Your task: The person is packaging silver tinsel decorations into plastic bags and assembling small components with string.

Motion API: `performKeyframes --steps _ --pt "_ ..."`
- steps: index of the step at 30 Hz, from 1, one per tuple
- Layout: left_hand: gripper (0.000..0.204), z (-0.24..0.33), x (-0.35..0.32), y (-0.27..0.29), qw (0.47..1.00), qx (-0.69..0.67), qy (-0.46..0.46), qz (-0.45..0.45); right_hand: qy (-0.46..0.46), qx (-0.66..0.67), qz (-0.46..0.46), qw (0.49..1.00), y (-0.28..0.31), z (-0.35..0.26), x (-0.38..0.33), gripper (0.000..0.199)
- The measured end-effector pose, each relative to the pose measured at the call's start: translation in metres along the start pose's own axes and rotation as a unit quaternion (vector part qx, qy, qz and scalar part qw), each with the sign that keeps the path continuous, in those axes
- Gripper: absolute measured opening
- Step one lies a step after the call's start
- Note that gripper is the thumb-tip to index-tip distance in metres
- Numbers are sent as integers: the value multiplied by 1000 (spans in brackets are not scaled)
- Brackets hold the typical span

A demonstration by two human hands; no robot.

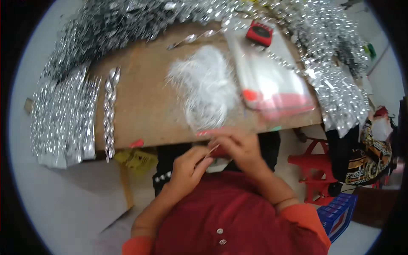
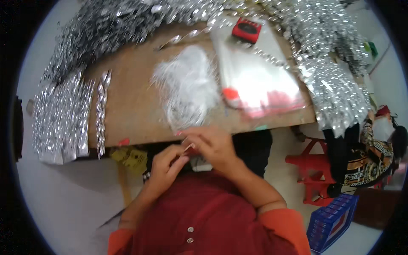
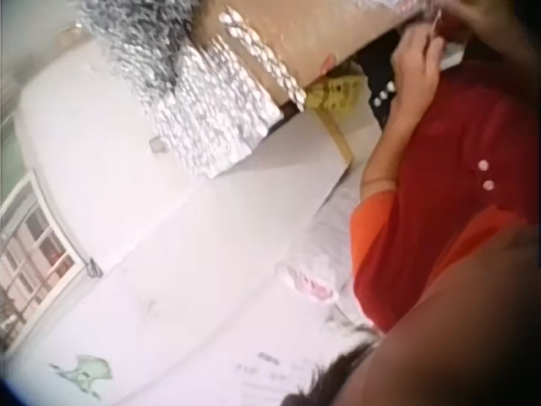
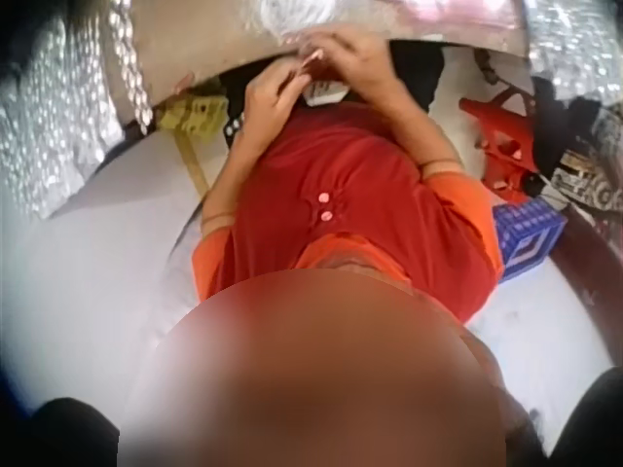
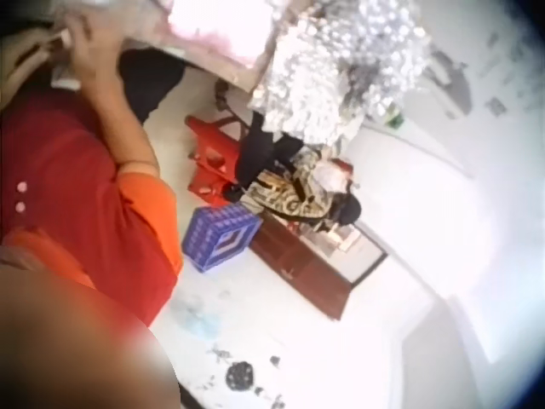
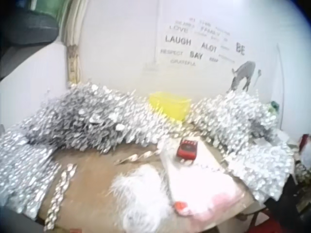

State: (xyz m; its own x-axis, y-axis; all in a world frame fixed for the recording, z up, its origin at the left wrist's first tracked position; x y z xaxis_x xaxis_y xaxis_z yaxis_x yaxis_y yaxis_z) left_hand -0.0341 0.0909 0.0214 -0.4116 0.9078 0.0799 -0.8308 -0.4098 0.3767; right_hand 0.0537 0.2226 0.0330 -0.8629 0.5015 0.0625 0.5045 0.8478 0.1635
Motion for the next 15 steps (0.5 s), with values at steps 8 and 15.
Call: performKeyframes --steps 8,15 --pt "17 30 -7 40 1000 -19 -18 -17 -97 253 -21 962 -15 17 14 17" --pt "20 20 -34 58 970 -225 85 25 -184 333 -201 903 -68 16 -8 20"
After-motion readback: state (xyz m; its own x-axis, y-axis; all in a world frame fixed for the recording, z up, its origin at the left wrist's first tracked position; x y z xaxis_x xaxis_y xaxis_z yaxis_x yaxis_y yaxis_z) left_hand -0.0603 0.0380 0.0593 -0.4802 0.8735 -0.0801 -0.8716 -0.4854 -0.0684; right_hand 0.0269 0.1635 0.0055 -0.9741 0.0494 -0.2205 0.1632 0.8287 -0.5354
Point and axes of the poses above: each hand's wrist, its own x-axis towards the middle knuckle, its own y-axis out of the back of the hand, z = x × y, the point moved 4 cm from there along x, towards the middle knuckle, and after that the axes turned 1 degree about -z, right-handed, at the moved point
